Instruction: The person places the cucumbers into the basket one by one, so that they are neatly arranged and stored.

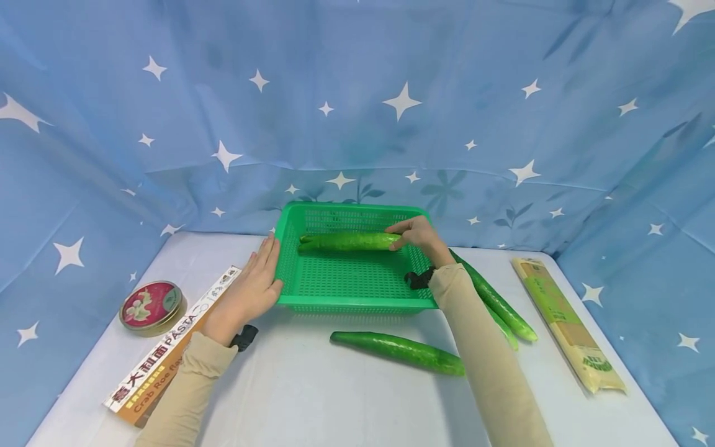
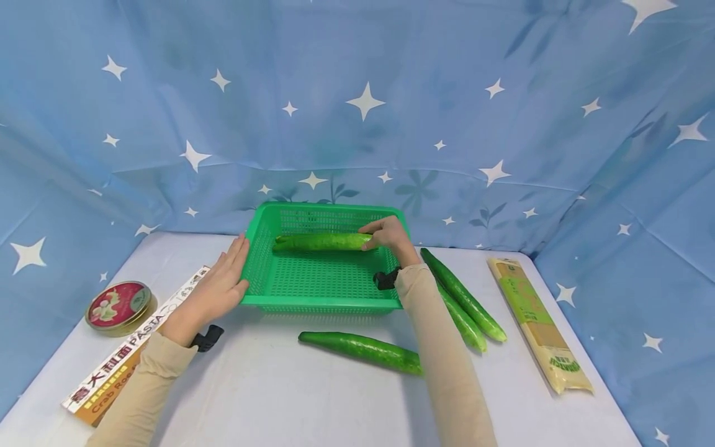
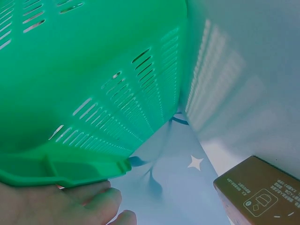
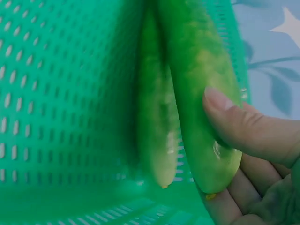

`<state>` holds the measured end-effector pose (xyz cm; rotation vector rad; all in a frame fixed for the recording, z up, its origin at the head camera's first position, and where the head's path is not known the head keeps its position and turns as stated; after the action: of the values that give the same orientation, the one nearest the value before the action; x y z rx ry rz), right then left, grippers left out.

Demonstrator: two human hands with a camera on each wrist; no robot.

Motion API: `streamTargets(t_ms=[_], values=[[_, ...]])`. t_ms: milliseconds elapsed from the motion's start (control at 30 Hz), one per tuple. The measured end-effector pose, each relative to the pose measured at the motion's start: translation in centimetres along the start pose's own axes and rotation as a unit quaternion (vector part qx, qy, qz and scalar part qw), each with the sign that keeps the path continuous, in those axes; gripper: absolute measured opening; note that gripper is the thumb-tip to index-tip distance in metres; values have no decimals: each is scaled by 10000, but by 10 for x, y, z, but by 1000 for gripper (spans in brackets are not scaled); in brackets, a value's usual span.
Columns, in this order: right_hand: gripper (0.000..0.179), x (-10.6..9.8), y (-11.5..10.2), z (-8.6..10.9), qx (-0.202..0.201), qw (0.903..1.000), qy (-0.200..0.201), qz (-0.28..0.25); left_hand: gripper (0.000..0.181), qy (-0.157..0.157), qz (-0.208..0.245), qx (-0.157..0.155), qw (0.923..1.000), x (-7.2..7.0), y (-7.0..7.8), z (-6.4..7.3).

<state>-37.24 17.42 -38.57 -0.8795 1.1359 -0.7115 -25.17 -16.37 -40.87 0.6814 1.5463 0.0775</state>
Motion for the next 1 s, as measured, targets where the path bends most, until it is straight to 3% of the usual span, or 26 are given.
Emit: streamTargets(t_ms=[433,800,1000], values=[[46,8,13,-7,104,9979,121,625,73,20,2,-14,10000,2,-2,0],[35,16,22,-13,373,9862,90,1609,72,70,-18,53,10000,1,-2,-1],[33,16,23,-16,446,9847,116,1682,72,65,5,58,10000,2,-2,-1]])
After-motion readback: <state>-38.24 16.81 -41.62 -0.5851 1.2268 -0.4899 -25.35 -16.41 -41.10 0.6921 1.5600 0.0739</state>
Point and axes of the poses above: each hand's wrist, its own z-axis away from the middle knuckle, its own x-axis out of the palm, y = z × x, the point moved 4 cm from there along -z, towards the middle knuckle
